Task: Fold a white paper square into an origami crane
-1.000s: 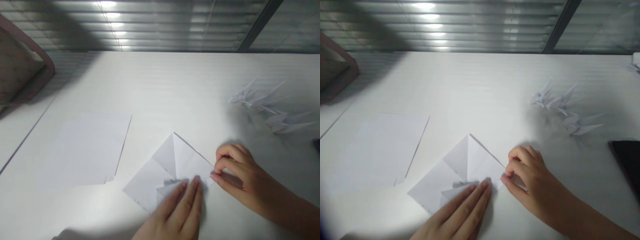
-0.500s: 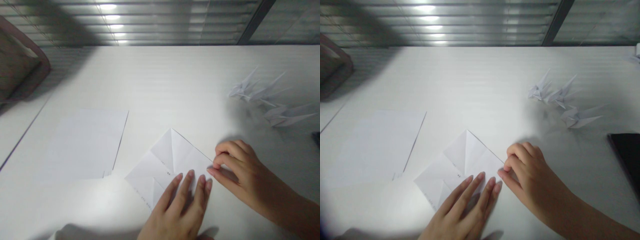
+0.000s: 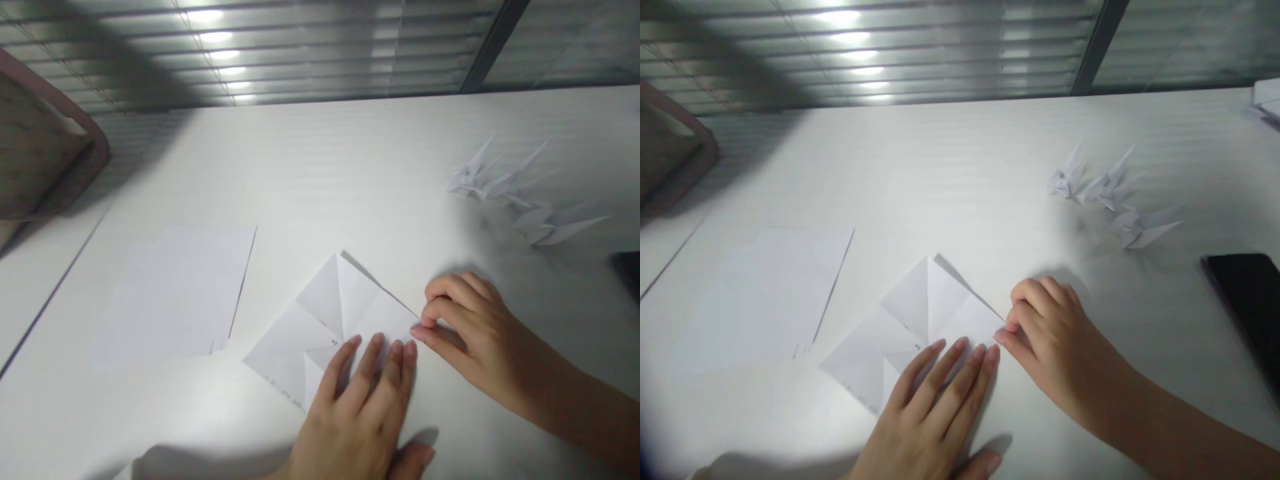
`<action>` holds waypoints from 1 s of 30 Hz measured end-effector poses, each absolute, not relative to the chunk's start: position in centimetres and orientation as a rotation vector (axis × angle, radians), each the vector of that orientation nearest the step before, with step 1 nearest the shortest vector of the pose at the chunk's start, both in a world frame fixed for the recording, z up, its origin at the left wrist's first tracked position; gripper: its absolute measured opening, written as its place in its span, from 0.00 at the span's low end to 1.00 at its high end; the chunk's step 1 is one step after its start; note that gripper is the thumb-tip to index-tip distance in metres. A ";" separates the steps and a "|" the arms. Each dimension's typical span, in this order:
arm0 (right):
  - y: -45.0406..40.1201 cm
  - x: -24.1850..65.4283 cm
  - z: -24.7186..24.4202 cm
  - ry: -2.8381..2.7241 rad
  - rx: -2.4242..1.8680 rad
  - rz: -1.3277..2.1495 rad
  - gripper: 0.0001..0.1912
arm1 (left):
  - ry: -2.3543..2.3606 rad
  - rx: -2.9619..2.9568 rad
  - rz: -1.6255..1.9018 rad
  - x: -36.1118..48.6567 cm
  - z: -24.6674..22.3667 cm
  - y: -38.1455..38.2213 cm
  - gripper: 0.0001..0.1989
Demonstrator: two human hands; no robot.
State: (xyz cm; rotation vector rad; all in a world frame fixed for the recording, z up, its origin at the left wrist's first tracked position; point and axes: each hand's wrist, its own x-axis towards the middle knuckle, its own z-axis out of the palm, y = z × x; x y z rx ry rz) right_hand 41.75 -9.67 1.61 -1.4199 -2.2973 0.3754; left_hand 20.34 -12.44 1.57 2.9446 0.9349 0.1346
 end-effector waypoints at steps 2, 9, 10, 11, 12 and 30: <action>-9.7 41.8 1.6 -2.297 -1.432 0.361 0.07 | 0.922 2.956 0.159 20.4 1.5 -12.3 0.29; -9.1 44.3 1.4 -2.127 -1.485 0.601 0.05 | 0.923 2.975 0.161 20.5 2.3 -12.3 0.28; -9.1 44.7 1.5 -2.069 -1.507 0.641 0.05 | 0.917 2.982 0.176 20.5 2.3 -12.3 0.28; -9.2 44.9 1.5 -2.020 -1.530 0.676 0.05 | 0.908 2.984 0.181 20.5 2.3 -12.3 0.28; -9.2 45.0 1.5 -1.991 -1.542 0.704 0.05 | 0.893 2.986 0.188 20.5 2.3 -12.3 0.29; -10.3 42.9 1.1 -2.160 -1.521 0.584 0.06 | 0.837 3.027 0.150 20.5 1.9 -12.0 0.31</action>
